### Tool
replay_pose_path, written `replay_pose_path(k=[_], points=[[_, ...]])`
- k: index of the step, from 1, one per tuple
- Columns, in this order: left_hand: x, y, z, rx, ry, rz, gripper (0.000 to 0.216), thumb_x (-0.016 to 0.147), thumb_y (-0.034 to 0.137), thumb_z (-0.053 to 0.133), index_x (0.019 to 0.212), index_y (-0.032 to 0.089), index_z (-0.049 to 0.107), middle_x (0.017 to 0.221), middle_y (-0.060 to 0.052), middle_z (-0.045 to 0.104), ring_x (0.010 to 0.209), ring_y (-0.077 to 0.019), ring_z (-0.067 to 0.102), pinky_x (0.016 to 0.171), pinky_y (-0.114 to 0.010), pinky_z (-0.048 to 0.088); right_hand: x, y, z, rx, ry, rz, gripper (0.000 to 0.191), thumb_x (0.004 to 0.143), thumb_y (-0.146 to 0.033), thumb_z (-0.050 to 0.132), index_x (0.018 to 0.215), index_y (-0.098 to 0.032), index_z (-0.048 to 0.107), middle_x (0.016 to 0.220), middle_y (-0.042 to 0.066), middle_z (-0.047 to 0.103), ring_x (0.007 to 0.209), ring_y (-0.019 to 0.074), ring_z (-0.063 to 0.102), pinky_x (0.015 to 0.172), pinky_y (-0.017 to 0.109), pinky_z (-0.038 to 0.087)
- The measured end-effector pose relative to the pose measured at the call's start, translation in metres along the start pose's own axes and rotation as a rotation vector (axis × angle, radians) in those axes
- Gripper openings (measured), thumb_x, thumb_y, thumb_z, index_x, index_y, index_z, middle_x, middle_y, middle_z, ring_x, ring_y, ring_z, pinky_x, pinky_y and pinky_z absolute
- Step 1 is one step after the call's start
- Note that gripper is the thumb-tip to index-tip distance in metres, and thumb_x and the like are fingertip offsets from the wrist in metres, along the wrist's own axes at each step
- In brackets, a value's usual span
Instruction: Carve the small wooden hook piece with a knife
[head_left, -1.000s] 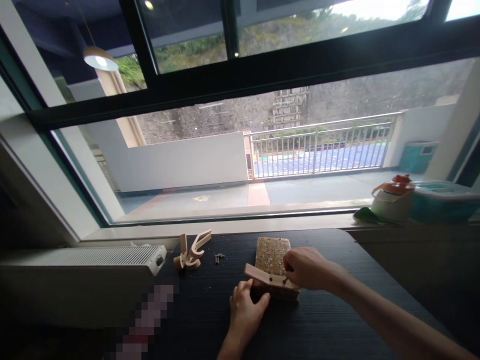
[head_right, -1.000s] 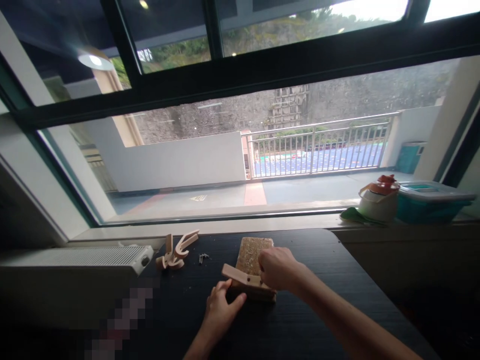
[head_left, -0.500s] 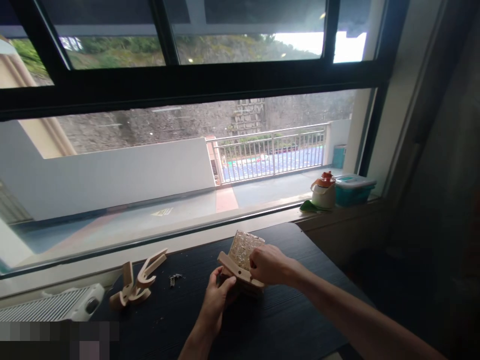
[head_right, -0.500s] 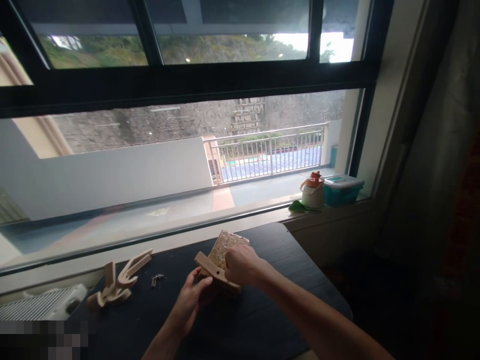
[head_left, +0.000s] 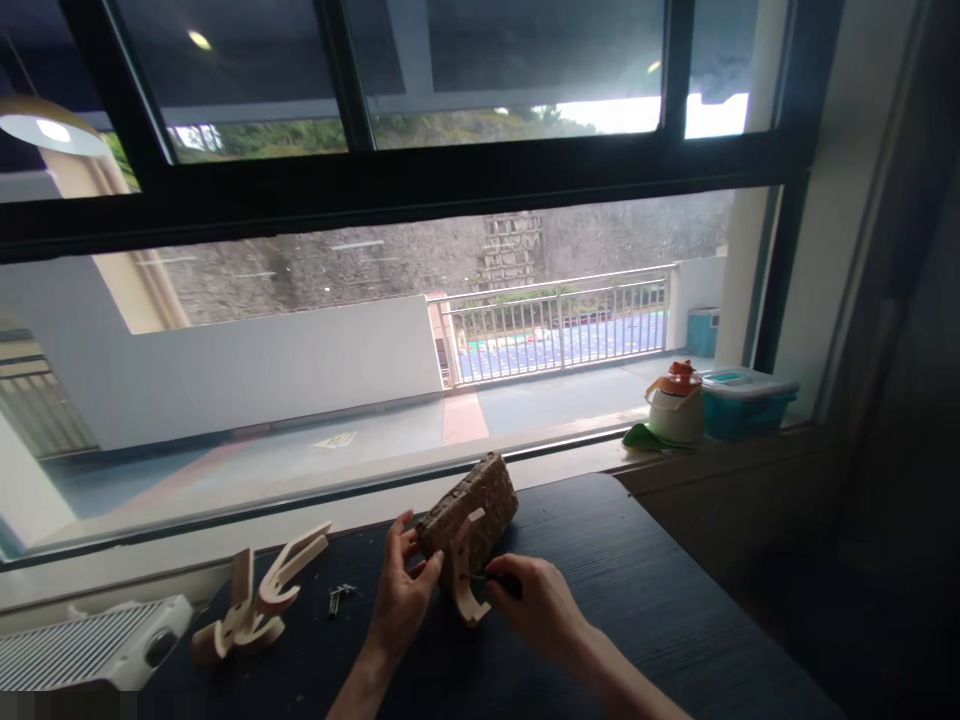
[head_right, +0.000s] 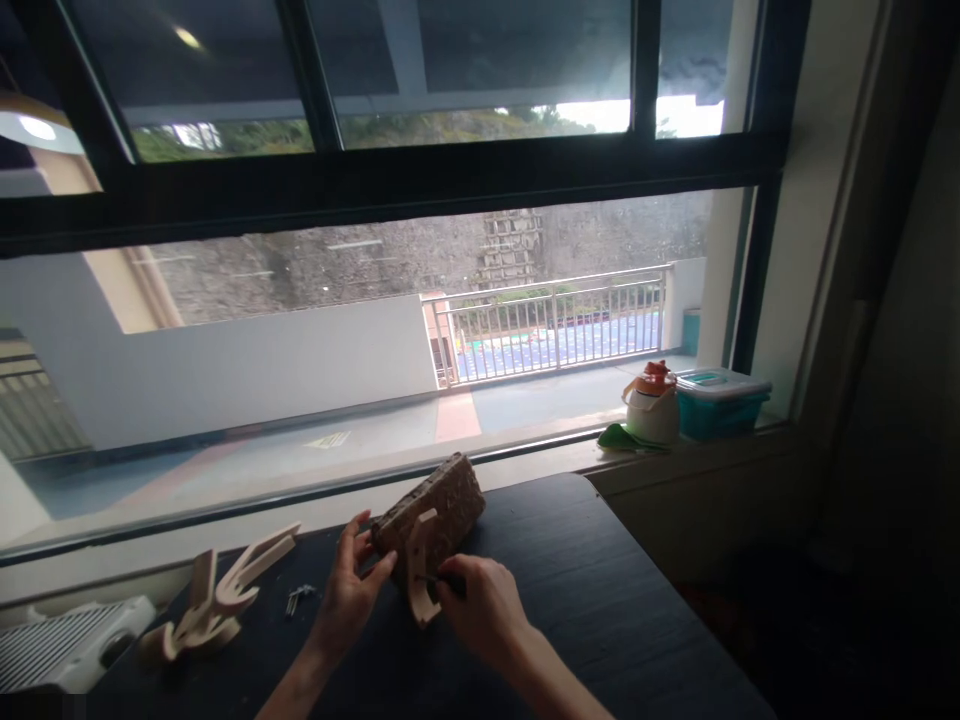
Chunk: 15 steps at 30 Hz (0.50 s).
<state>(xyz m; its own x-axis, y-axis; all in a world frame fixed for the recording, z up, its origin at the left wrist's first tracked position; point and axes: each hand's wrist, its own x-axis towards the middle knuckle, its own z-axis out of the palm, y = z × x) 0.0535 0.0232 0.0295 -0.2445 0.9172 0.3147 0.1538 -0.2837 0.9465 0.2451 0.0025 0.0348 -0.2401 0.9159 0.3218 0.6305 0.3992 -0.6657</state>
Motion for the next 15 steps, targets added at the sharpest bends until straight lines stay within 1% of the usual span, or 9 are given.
replay_pose_path(k=[1,2,4,5,7,10,13,15], points=[[0.002,-0.005,0.001,-0.005,-0.034,-0.009,0.065,0.066,0.035,0.068,0.123,0.022,0.04,0.102,-0.007,0.064,0.096,-0.0239,0.062,0.076,-0.034,0.053,0.0,0.002,0.002,0.013,0.008,-0.007,0.023,0.08,-0.028,0.051,0.094,-0.024,0.07,0.088,0.001,0.072,0.08,0.016,0.065,0.068,0.022,0.04],[0.004,-0.01,0.003,-0.005,-0.065,-0.016,0.063,0.065,0.036,0.069,0.12,0.02,0.042,0.101,-0.007,0.066,0.096,-0.0244,0.063,0.076,-0.034,0.053,0.001,0.004,0.004,0.016,0.01,-0.021,0.023,0.08,-0.027,0.051,0.094,-0.024,0.07,0.088,0.001,0.071,0.08,0.0161,0.065,0.069,0.022,0.04],[0.007,-0.019,0.012,0.011,-0.084,-0.022,0.054,0.064,0.04,0.071,0.108,0.018,0.049,0.096,-0.006,0.068,0.093,-0.025,0.065,0.076,-0.033,0.053,0.002,0.004,0.005,-0.003,0.006,-0.063,0.023,0.081,-0.025,0.05,0.092,-0.023,0.069,0.086,0.001,0.071,0.078,0.0159,0.064,0.068,0.023,0.039],[0.007,-0.022,0.017,0.034,-0.061,-0.027,0.05,0.063,0.041,0.071,0.103,0.018,0.051,0.093,-0.005,0.069,0.089,-0.0251,0.065,0.074,-0.033,0.053,0.003,0.004,0.005,-0.019,0.002,-0.086,0.022,0.081,-0.024,0.049,0.09,-0.023,0.069,0.085,0.001,0.071,0.077,0.0156,0.064,0.067,0.023,0.039],[0.007,-0.027,0.025,0.108,0.035,-0.044,0.046,0.062,0.042,0.072,0.097,0.02,0.051,0.084,-0.003,0.068,0.08,-0.0252,0.067,0.069,-0.035,0.053,0.005,0.004,0.005,-0.054,0.0,-0.123,0.02,0.081,-0.023,0.048,0.086,-0.022,0.068,0.082,0.0,0.07,0.075,0.0151,0.063,0.066,0.023,0.038],[0.006,-0.034,0.031,0.244,0.152,-0.03,0.042,0.062,0.042,0.072,0.094,0.021,0.052,0.075,0.0,0.066,0.07,-0.025,0.066,0.063,-0.037,0.053,0.011,0.004,0.005,-0.1,-0.015,-0.155,0.018,0.081,-0.023,0.049,0.085,-0.022,0.067,0.081,0.0,0.069,0.074,0.0148,0.063,0.065,0.023,0.037],[0.005,-0.04,0.028,0.316,0.157,0.006,0.039,0.064,0.041,0.07,0.092,0.02,0.052,0.07,0.001,0.064,0.066,-0.0236,0.065,0.061,-0.038,0.053,0.019,0.001,0.0,-0.164,-0.054,-0.193,0.017,0.081,-0.024,0.049,0.08,-0.022,0.066,0.08,0.0,0.07,0.073,0.0146,0.063,0.064,0.024,0.035],[0.004,-0.042,0.024,0.281,0.142,0.018,0.039,0.065,0.041,0.071,0.092,0.02,0.052,0.071,0.001,0.064,0.067,-0.0223,0.065,0.062,-0.037,0.054,0.025,-0.002,-0.004,-0.224,-0.082,-0.206,0.017,0.081,-0.026,0.049,0.077,-0.023,0.065,0.076,0.0,0.069,0.07,0.0149,0.063,0.061,0.025,0.033]])
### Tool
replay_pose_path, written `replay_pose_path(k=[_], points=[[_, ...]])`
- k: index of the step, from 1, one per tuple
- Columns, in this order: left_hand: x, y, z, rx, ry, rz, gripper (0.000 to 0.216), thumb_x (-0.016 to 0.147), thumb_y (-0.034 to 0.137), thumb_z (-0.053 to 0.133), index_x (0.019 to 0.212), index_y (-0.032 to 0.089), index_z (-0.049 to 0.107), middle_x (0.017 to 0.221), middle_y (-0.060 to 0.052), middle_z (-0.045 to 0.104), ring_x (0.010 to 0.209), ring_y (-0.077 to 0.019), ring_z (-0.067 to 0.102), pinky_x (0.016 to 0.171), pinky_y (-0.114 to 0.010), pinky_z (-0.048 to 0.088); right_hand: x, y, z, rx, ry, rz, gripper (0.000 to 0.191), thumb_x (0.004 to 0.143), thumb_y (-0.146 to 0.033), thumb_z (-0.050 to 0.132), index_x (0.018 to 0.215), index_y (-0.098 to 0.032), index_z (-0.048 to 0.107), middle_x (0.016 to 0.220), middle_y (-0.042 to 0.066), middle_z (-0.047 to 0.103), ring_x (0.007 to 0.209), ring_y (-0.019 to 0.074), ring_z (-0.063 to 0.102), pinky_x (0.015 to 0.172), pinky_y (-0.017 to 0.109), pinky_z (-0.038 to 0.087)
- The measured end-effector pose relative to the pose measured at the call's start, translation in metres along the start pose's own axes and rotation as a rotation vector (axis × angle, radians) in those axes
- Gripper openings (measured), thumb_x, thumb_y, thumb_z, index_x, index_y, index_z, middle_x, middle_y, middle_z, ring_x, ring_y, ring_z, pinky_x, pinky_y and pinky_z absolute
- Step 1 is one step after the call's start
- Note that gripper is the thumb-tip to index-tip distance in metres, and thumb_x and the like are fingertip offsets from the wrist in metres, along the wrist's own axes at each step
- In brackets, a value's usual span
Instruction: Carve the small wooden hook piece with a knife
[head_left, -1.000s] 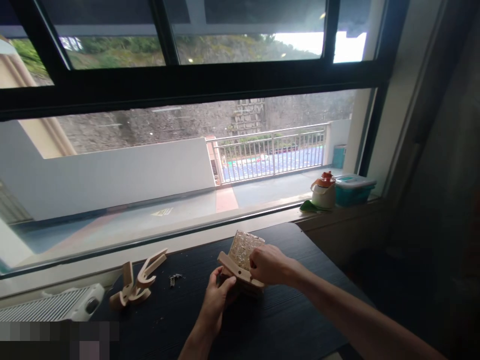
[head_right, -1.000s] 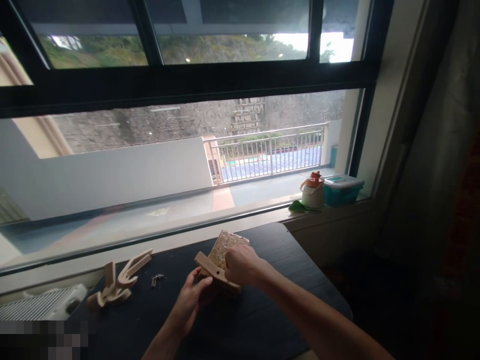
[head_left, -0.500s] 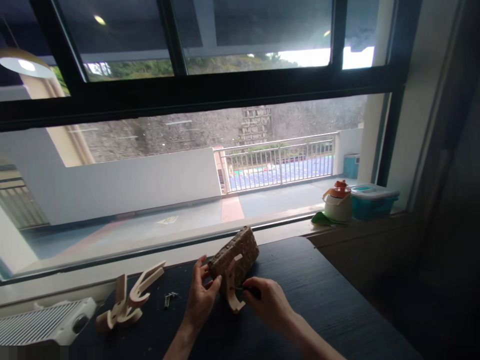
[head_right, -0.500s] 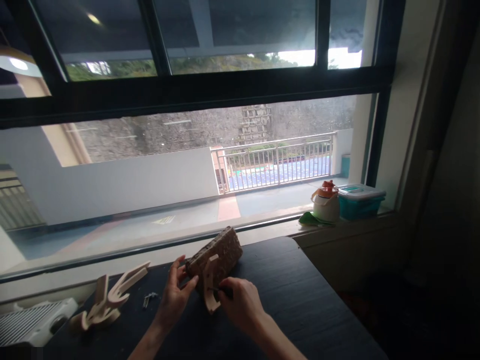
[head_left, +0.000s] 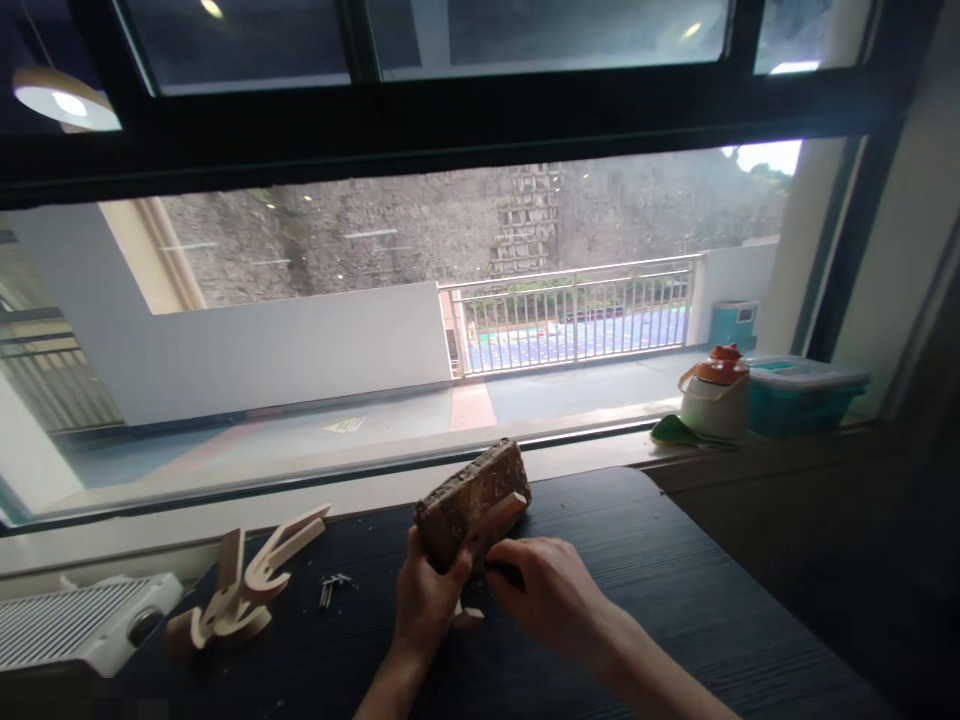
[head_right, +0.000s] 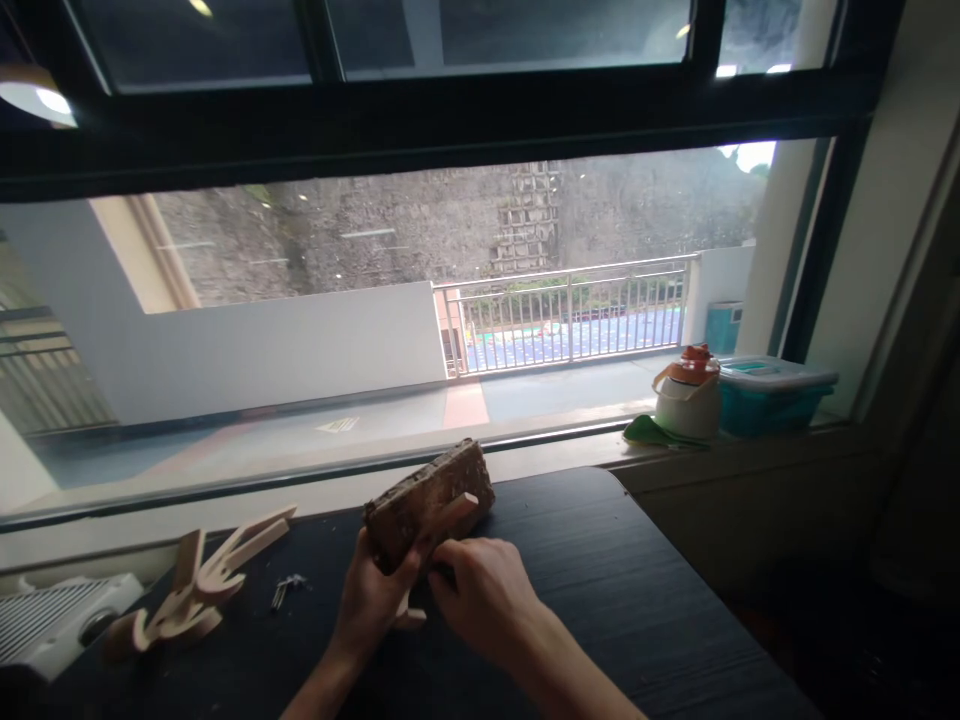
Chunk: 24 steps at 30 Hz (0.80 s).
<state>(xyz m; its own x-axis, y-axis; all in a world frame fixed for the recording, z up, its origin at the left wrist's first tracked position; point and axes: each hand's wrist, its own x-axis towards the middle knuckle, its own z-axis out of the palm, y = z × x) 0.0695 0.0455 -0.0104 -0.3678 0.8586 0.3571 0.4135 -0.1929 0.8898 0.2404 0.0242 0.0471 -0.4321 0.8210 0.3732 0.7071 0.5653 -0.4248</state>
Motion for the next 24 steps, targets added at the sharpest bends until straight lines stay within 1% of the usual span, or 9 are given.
replay_pose_path(k=[2,3,6,8,10,13,17,21,24], points=[[0.001,0.001,-0.006,-0.111,-0.061,0.005,0.04,0.065,0.039,0.071,0.095,0.019,0.053,0.079,0.0,0.066,0.074,-0.0218,0.065,0.068,-0.036,0.055,0.004,-0.002,-0.004,-0.043,-0.019,0.008,0.017,0.08,-0.027,0.05,0.076,-0.023,0.066,0.075,0.0,0.069,0.069,0.0155,0.062,0.059,0.026,0.03],[0.001,0.003,-0.01,-0.178,-0.122,-0.006,0.041,0.065,0.037,0.072,0.097,0.019,0.054,0.083,-0.001,0.067,0.079,-0.0218,0.065,0.072,-0.036,0.056,0.005,-0.003,-0.004,-0.049,-0.023,0.014,0.017,0.08,-0.028,0.05,0.076,-0.023,0.066,0.075,0.0,0.07,0.069,0.0157,0.062,0.058,0.026,0.03],[0.005,0.01,-0.028,-0.331,-0.402,-0.119,0.042,0.064,0.03,0.074,0.102,0.017,0.06,0.099,-0.005,0.07,0.095,-0.0237,0.063,0.086,-0.038,0.053,0.004,-0.002,-0.001,0.001,-0.014,0.023,0.018,0.081,-0.028,0.05,0.079,-0.024,0.067,0.079,0.0,0.07,0.072,0.0154,0.063,0.06,0.025,0.031],[0.008,0.014,-0.04,-0.406,-0.595,-0.196,0.045,0.066,0.026,0.074,0.109,0.018,0.061,0.113,-0.007,0.066,0.102,-0.0261,0.061,0.089,-0.041,0.051,0.0,0.0,0.003,0.053,0.003,0.027,0.018,0.082,-0.027,0.049,0.083,-0.024,0.067,0.082,0.0,0.07,0.073,0.0142,0.062,0.062,0.024,0.033],[0.011,0.012,-0.046,-0.464,-0.688,-0.23,0.048,0.066,0.023,0.074,0.113,0.021,0.061,0.12,-0.008,0.063,0.108,-0.0276,0.058,0.091,-0.04,0.05,-0.005,0.003,0.006,0.092,0.019,0.033,0.02,0.083,-0.026,0.049,0.088,-0.023,0.068,0.084,0.0,0.07,0.073,0.013,0.062,0.064,0.023,0.034],[0.015,0.001,-0.045,-0.523,-0.69,-0.209,0.052,0.061,0.018,0.078,0.111,0.023,0.062,0.116,-0.006,0.066,0.111,-0.0273,0.057,0.094,-0.038,0.048,-0.009,0.004,0.009,0.116,0.029,0.021,0.02,0.083,-0.025,0.049,0.09,-0.023,0.068,0.084,-0.001,0.069,0.073,0.0119,0.061,0.065,0.022,0.035],[0.016,-0.013,-0.035,-0.52,-0.646,-0.154,0.053,0.058,0.015,0.079,0.107,0.021,0.061,0.106,-0.005,0.07,0.103,-0.0269,0.062,0.091,-0.04,0.049,-0.009,0.004,0.012,0.125,0.053,0.019,0.021,0.084,-0.026,0.048,0.09,-0.024,0.068,0.083,0.0,0.069,0.074,0.0122,0.062,0.066,0.021,0.036],[0.015,-0.015,-0.032,-0.455,-0.579,-0.136,0.053,0.057,0.018,0.079,0.107,0.02,0.059,0.106,-0.005,0.07,0.104,-0.0272,0.062,0.092,-0.042,0.049,-0.009,0.005,0.016,0.147,0.068,0.029,0.023,0.085,-0.027,0.048,0.096,-0.024,0.067,0.085,0.0,0.069,0.076,0.0129,0.062,0.066,0.022,0.036],[0.014,-0.012,-0.033,-0.45,-0.59,-0.133,0.057,0.058,0.019,0.078,0.111,0.021,0.057,0.107,-0.006,0.069,0.104,-0.0275,0.062,0.091,-0.041,0.049,-0.01,0.005,0.019,0.145,0.068,0.03,0.022,0.085,-0.027,0.048,0.094,-0.024,0.067,0.085,0.0,0.069,0.076,0.0134,0.063,0.066,0.022,0.036]])
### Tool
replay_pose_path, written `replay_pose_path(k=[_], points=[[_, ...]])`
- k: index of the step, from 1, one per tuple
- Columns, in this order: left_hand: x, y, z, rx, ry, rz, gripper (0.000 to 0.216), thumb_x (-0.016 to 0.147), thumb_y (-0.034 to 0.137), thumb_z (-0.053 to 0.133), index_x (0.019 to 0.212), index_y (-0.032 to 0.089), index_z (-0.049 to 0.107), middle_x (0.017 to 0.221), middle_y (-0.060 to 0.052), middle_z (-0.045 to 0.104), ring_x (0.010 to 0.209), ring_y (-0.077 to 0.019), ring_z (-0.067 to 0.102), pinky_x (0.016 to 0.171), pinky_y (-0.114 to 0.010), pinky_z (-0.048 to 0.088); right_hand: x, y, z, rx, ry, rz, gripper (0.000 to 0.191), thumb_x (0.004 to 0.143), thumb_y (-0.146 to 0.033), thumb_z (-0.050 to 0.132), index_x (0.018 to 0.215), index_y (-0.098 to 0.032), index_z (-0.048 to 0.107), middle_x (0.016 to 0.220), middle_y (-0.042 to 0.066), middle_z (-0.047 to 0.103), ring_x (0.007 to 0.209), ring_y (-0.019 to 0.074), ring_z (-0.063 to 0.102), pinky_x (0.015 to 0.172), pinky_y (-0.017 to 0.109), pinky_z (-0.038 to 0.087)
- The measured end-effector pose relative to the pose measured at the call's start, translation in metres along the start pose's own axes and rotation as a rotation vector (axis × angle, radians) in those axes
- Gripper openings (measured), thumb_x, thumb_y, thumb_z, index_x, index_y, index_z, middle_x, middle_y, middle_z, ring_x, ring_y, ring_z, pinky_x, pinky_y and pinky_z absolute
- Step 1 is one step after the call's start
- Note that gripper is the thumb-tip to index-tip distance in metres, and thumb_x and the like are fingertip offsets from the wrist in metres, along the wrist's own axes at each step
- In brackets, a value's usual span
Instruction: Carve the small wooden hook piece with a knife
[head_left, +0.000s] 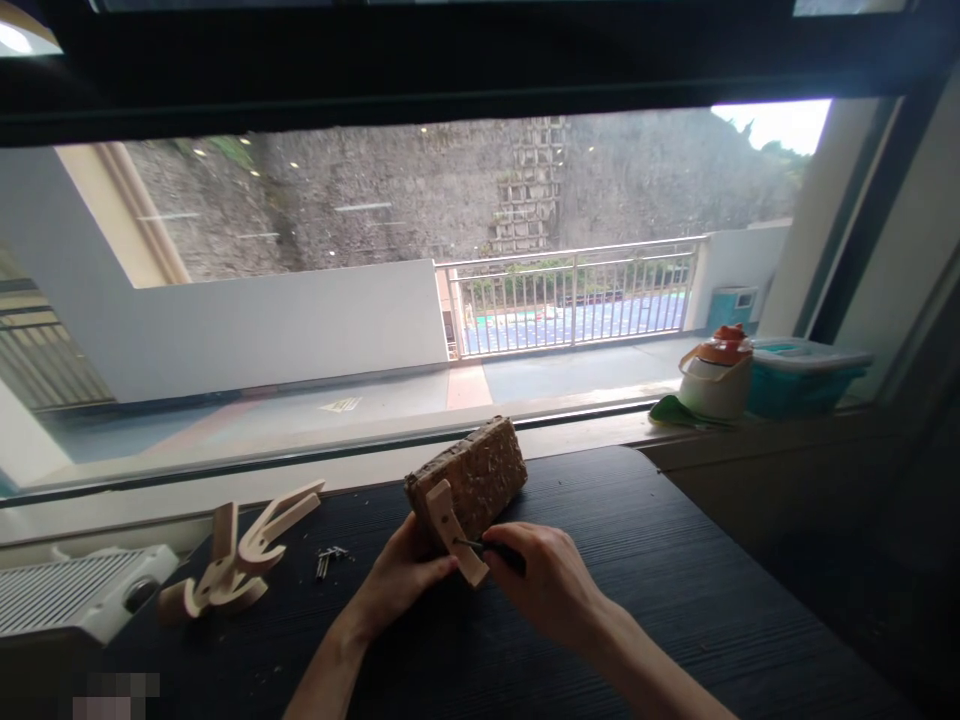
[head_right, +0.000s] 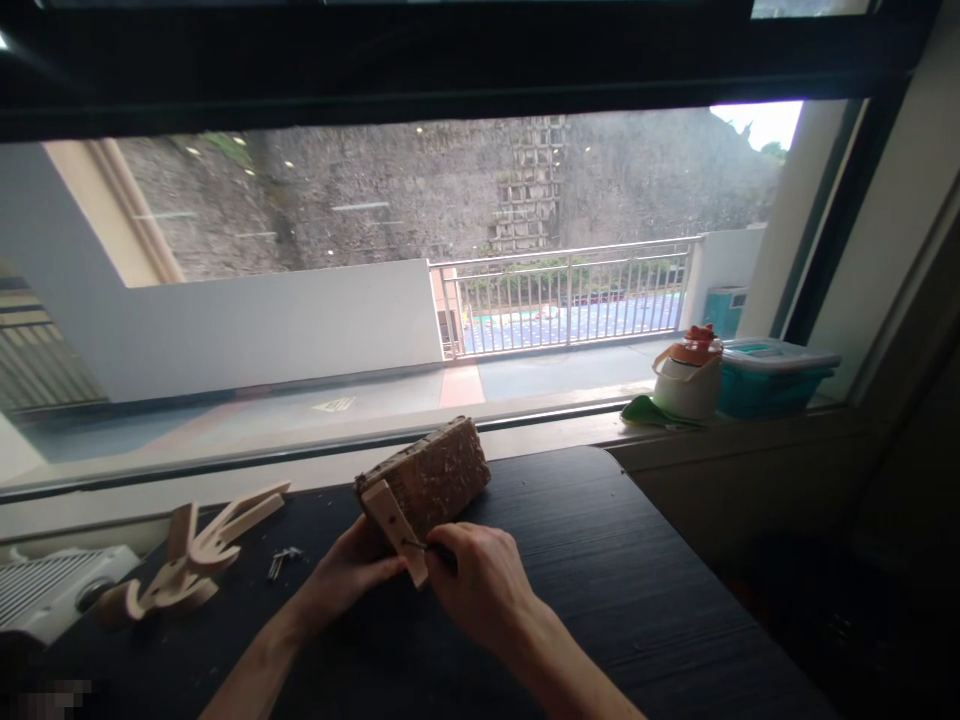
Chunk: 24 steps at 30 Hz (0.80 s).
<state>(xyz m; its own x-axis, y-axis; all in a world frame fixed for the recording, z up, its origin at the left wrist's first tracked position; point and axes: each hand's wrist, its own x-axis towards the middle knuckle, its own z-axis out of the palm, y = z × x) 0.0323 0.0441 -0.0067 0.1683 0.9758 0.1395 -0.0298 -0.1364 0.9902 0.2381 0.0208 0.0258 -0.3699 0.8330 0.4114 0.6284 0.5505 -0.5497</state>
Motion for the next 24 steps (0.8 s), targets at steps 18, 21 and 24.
replay_pose_path(k=[18,21,24], points=[[0.002,-0.01,0.019,0.279,0.304,0.047,0.043,0.059,0.02,0.07,0.099,0.019,0.054,0.084,-0.001,0.068,0.083,-0.0217,0.064,0.075,-0.032,0.05,-0.015,-0.016,0.02,-0.353,-0.113,-0.024,0.026,0.086,-0.012,0.035,0.097,-0.022,0.057,0.074,0.002,0.064,0.056,0.0134,0.056,0.051,0.028,0.022],[0.003,-0.012,0.021,0.298,0.325,0.073,0.043,0.06,0.018,0.068,0.101,0.019,0.053,0.084,0.0,0.068,0.083,-0.0207,0.064,0.075,-0.031,0.05,-0.015,-0.021,0.021,-0.356,-0.134,0.006,0.027,0.085,-0.011,0.036,0.098,-0.019,0.058,0.075,0.005,0.065,0.057,0.0137,0.057,0.052,0.027,0.023],[0.002,-0.015,0.022,0.328,0.326,0.081,0.045,0.061,0.016,0.067,0.104,0.02,0.052,0.087,0.0,0.067,0.083,-0.0203,0.064,0.076,-0.031,0.05,-0.011,-0.02,0.02,-0.169,-0.126,0.095,0.027,0.089,-0.021,0.034,0.09,-0.018,0.061,0.073,0.005,0.065,0.06,0.0134,0.057,0.055,0.025,0.028]])
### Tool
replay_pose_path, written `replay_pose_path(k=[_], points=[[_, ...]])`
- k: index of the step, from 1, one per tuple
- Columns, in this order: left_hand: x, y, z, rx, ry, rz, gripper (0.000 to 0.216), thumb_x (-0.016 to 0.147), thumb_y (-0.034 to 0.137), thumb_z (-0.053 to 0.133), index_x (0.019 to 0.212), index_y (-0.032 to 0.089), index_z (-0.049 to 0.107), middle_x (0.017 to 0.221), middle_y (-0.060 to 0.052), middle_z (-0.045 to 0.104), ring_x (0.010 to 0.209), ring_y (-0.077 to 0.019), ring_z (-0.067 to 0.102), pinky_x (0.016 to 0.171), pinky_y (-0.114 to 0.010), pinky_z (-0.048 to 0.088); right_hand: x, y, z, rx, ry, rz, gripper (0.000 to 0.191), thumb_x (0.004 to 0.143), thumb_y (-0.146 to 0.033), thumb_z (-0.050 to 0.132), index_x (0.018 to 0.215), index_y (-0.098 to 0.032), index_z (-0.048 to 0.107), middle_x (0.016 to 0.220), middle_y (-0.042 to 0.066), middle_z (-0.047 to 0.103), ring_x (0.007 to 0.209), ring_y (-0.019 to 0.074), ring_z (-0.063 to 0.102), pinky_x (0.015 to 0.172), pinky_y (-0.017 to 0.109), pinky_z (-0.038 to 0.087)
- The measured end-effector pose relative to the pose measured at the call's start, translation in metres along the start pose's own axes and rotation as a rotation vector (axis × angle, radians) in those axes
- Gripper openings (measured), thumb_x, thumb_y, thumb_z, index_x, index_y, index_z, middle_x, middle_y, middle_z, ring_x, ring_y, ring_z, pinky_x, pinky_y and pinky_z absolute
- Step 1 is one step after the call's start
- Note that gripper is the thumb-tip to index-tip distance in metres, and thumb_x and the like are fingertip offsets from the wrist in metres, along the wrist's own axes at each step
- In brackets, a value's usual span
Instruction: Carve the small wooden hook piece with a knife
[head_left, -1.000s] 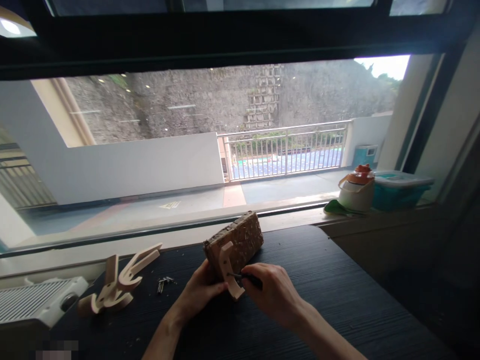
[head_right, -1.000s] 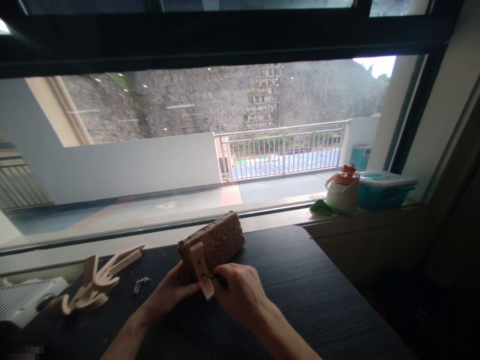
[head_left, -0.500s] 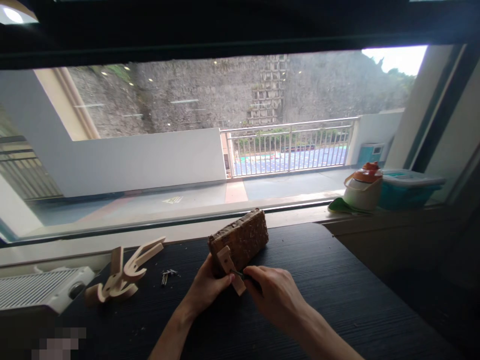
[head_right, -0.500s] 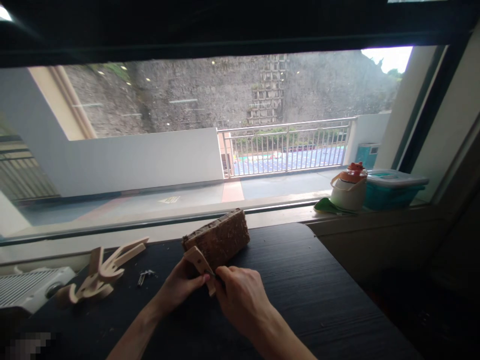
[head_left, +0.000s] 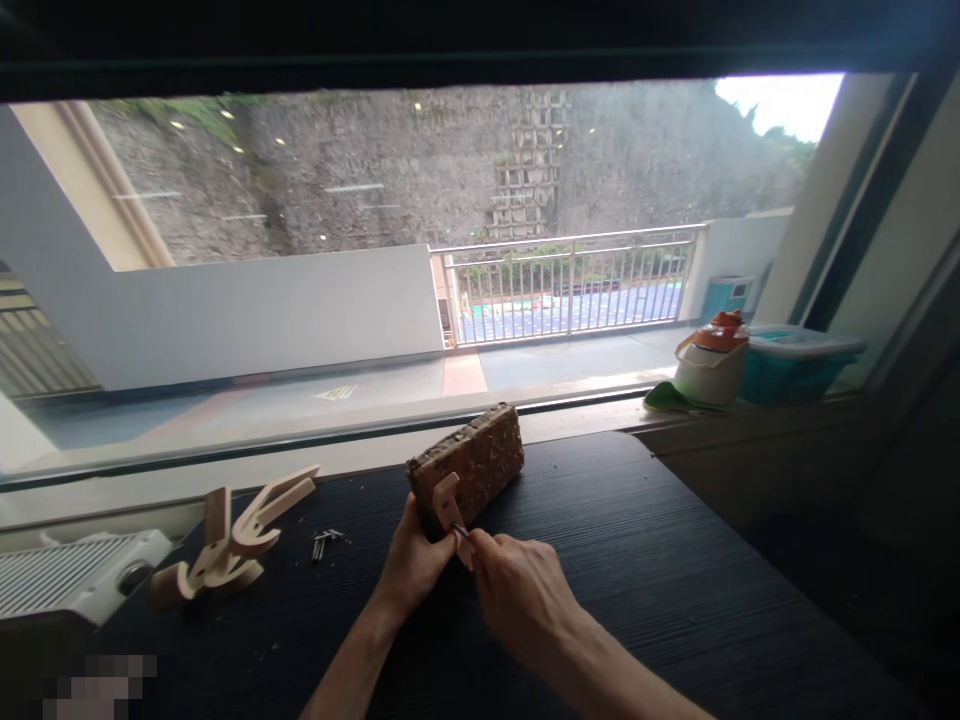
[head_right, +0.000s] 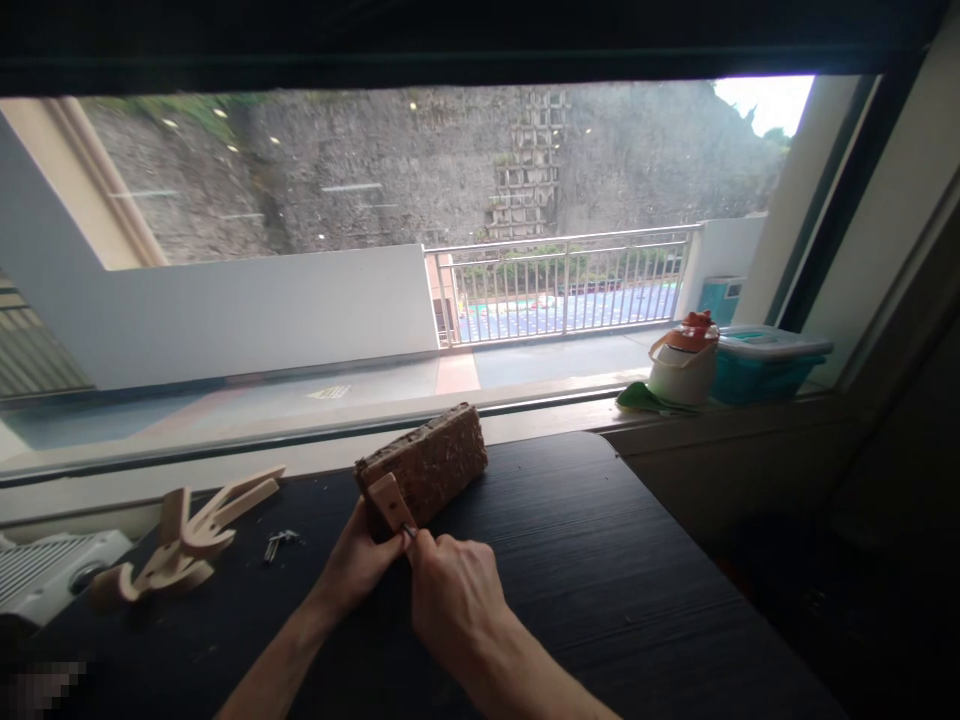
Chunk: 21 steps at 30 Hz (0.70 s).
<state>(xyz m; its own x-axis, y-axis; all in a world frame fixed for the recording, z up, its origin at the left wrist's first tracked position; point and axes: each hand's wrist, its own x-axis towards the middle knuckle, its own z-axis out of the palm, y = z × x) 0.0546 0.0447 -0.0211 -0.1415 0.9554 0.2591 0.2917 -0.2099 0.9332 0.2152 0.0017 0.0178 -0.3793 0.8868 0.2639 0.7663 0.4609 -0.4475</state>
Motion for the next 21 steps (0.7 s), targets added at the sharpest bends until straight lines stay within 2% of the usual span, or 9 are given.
replay_pose_path(k=[2,4,6,8,12,14,16,19,21], points=[[0.0,-0.002,0.0,0.027,0.014,0.004,0.045,0.062,0.017,0.067,0.104,0.021,0.052,0.088,0.0,0.067,0.085,-0.021,0.064,0.077,-0.031,0.05,0.005,0.005,0.001,0.282,-0.048,0.088,0.031,0.09,-0.028,0.035,0.085,-0.017,0.063,0.073,0.004,0.065,0.062,0.0125,0.055,0.055,0.023,0.031],[0.0,-0.003,-0.001,0.046,0.03,0.011,0.046,0.061,0.019,0.068,0.104,0.021,0.052,0.088,0.0,0.067,0.086,-0.022,0.065,0.078,-0.032,0.049,0.01,0.012,0.004,0.598,-0.156,0.182,0.033,0.088,-0.03,0.036,0.086,-0.015,0.065,0.069,0.003,0.062,0.058,0.0107,0.051,0.052,0.021,0.031],[0.0,-0.003,-0.002,0.062,0.033,0.017,0.045,0.061,0.02,0.068,0.103,0.021,0.052,0.087,0.0,0.067,0.085,-0.0226,0.065,0.076,-0.032,0.05,0.013,0.017,0.006,0.766,-0.24,0.246,0.035,0.088,-0.03,0.035,0.088,-0.013,0.065,0.062,0.001,0.057,0.051,0.0094,0.045,0.047,0.021,0.029],[-0.001,-0.002,-0.002,0.084,0.034,0.019,0.045,0.062,0.02,0.068,0.103,0.021,0.052,0.086,0.0,0.067,0.084,-0.0227,0.065,0.075,-0.032,0.05,0.013,0.018,0.007,0.703,-0.183,0.234,0.032,0.087,-0.031,0.037,0.088,-0.014,0.065,0.062,0.001,0.057,0.053,0.01,0.048,0.049,0.021,0.031],[-0.001,0.0,0.0,0.103,0.043,0.019,0.046,0.062,0.02,0.066,0.104,0.021,0.05,0.089,0.0,0.066,0.085,-0.0221,0.065,0.076,-0.033,0.051,0.005,0.012,0.004,0.204,0.073,0.043,0.021,0.086,-0.03,0.045,0.098,-0.023,0.062,0.082,0.002,0.065,0.069,0.0137,0.059,0.061,0.022,0.036],[-0.002,0.0,0.001,0.104,0.048,0.012,0.044,0.061,0.021,0.066,0.103,0.02,0.049,0.087,0.0,0.065,0.084,-0.022,0.065,0.076,-0.034,0.051,0.003,0.009,0.003,-0.028,0.082,-0.042,0.022,0.088,-0.025,0.04,0.098,-0.024,0.06,0.082,0.003,0.065,0.065,0.0137,0.059,0.057,0.023,0.034],[-0.002,0.0,0.002,0.123,0.062,0.007,0.043,0.062,0.022,0.065,0.101,0.019,0.049,0.086,0.0,0.065,0.082,-0.0221,0.065,0.075,-0.035,0.051,0.002,0.008,0.004,-0.159,0.065,-0.095,0.026,0.09,-0.021,0.035,0.098,-0.023,0.061,0.079,0.004,0.064,0.059,0.013,0.059,0.053,0.023,0.032],[-0.002,-0.001,0.004,0.168,0.081,0.0,0.041,0.063,0.025,0.064,0.1,0.02,0.048,0.085,0.0,0.064,0.081,-0.0227,0.065,0.074,-0.036,0.051,0.003,0.008,0.006,-0.148,0.067,-0.105,0.029,0.089,-0.019,0.036,0.105,-0.022,0.06,0.079,0.005,0.064,0.059,0.0129,0.058,0.053,0.023,0.032],[-0.002,-0.001,0.004,0.197,0.08,-0.012,0.041,0.063,0.027,0.064,0.1,0.02,0.047,0.084,-0.001,0.065,0.081,-0.0234,0.065,0.072,-0.036,0.052,0.006,0.01,0.007,0.015,0.077,-0.056,0.028,0.089,-0.022,0.038,0.101,-0.021,0.063,0.08,0.005,0.065,0.063,0.0131,0.059,0.057,0.023,0.034]])
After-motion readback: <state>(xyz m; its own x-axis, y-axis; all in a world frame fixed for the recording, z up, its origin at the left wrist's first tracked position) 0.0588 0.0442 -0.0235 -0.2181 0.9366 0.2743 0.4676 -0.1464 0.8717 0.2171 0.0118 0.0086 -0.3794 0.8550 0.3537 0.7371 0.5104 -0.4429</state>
